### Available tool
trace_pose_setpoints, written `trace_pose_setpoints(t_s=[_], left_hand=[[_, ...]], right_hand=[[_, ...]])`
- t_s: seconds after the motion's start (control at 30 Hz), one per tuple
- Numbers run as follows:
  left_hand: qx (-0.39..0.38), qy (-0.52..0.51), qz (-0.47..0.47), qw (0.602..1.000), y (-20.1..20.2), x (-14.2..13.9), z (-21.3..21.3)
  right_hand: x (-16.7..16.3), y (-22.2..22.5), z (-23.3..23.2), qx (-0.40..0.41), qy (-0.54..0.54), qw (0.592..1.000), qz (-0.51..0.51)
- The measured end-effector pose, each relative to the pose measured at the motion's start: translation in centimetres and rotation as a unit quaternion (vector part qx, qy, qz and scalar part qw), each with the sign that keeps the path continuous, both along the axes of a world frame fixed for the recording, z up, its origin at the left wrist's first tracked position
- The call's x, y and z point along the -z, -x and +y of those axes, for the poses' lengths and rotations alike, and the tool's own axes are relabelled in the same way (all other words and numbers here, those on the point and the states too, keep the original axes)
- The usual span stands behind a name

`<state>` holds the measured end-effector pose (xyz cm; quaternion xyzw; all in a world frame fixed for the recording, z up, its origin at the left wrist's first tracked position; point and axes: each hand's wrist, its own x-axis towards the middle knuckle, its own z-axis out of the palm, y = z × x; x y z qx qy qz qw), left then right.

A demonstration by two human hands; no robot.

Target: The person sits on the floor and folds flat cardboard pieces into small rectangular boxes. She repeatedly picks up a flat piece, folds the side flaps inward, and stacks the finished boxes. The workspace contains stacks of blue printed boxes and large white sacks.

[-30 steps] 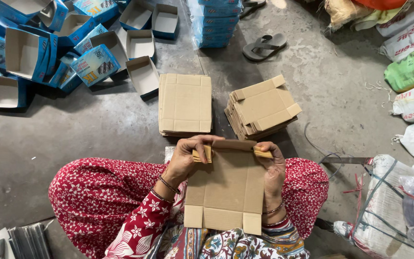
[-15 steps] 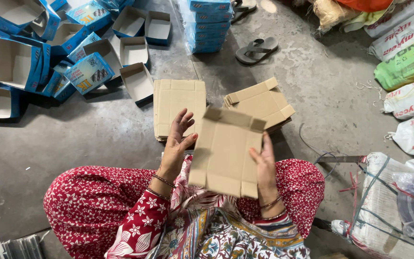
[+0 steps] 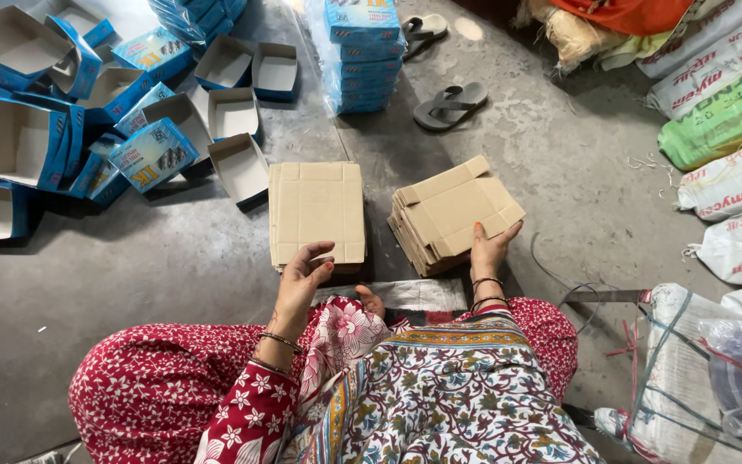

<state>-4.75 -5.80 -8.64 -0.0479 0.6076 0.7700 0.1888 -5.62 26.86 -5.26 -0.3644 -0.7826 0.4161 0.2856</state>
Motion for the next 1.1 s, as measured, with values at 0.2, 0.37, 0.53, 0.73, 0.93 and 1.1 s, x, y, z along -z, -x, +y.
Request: trace_pose_setpoints(t_s=[0.2, 0.37, 0.53, 0.73, 0.93, 1.1], left_hand=[[-0.011, 0.250, 0.065, 0.966, 2.2, -0.7, 0.0], [0.004, 0.502, 0.192, 0.843, 5.4, -2.4, -0.6], [-0.015, 0.536, 0.179, 0.825, 7.3, -2.2, -1.2], [0.002, 0.548, 0.188, 0.815, 7.3, -1.9, -0.9], [-0.013, 0.514, 0.173, 0.840, 7.2, -2.7, -1.1], [-0.052, 0.512, 0.156, 0.843, 7.5, -2.6, -1.4]], right_hand=[[-0.9, 0.1, 1.3, -0.012, 0.026, 0.972, -0.233], [-1.2, -0.6, 2.1, -0.013, -0.162, 0.957, -0.240], [-1.7, -0.6, -3.4, -0.219, -0.140, 0.963, -0.073], [-0.5, 2.0, -12.9, -0.472, -0.183, 0.860, -0.061], [-0.9, 4.2, -15.0, -0.439, -0.050, 0.890, -0.113], [-1.2, 4.7, -15.4, -0.417, -0.029, 0.898, -0.136]])
